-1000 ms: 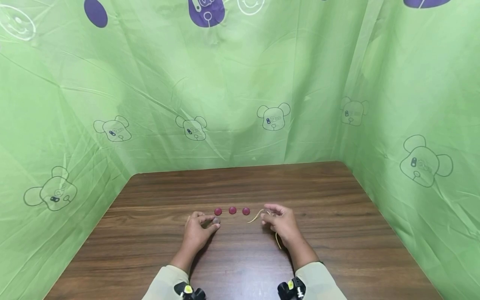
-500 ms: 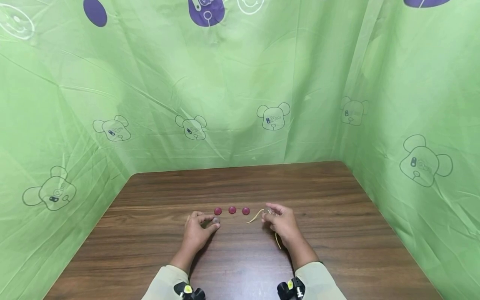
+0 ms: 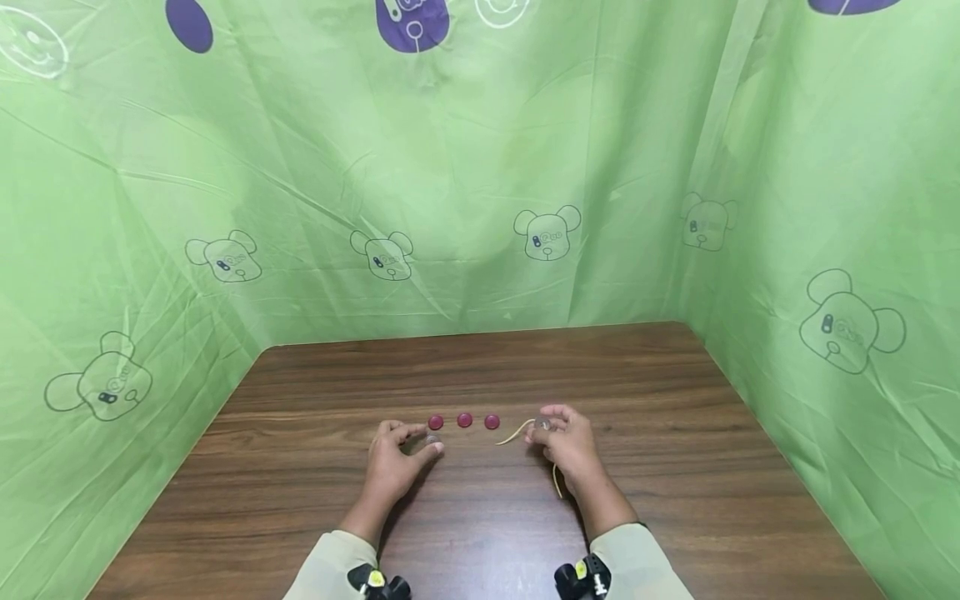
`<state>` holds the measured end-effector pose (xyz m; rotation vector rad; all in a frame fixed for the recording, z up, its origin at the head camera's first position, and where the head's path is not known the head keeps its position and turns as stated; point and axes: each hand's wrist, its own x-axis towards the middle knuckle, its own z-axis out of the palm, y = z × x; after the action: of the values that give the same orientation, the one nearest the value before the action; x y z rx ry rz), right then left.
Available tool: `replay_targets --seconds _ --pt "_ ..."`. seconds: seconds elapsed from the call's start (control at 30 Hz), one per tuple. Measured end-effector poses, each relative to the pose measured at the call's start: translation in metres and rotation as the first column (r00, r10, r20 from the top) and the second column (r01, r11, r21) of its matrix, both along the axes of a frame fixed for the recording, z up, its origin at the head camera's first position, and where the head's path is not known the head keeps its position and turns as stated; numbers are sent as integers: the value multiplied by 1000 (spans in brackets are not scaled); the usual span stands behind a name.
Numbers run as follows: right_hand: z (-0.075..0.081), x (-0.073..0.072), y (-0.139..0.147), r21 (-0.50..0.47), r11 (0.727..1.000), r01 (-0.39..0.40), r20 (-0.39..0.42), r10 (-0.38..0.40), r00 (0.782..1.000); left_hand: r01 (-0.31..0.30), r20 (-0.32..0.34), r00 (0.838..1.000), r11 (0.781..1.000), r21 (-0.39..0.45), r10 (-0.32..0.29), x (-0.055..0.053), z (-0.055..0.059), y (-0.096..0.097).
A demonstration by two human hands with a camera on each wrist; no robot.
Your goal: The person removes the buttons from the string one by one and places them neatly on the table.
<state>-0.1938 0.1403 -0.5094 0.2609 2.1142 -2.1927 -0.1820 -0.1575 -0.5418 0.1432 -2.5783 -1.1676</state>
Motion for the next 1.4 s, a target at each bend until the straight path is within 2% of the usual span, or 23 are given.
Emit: replay_targets --seconds 0.23,0.43,0.8,0.93,1.1,1.4 --pt "-2 2 1 7 1000 -2 18 2 1000 1 -15 1000 1000 4 -1 0 0 0" --pt "-4 1 1 33 998 -46 13 45 999 -2 -12 1000 1000 25 2 1 1 -1" --pt "-5 -1 -1 36 996 -79 -106 82 991 10 -91 996 997 74 -3 -1 0 -1" --pt "-4 -2 -1 32 995 -94 -113 97 989 27 -145 989 995 92 -14 0 3 2" --pt "-3 -3 -1 21 996 -90 -107 92 990 72 -230 972 992 104 -46 4 7 6" --pt "-4 -3 -3 11 995 -98 -133 98 986 95 -287 955 993 76 -69 6 5 12"
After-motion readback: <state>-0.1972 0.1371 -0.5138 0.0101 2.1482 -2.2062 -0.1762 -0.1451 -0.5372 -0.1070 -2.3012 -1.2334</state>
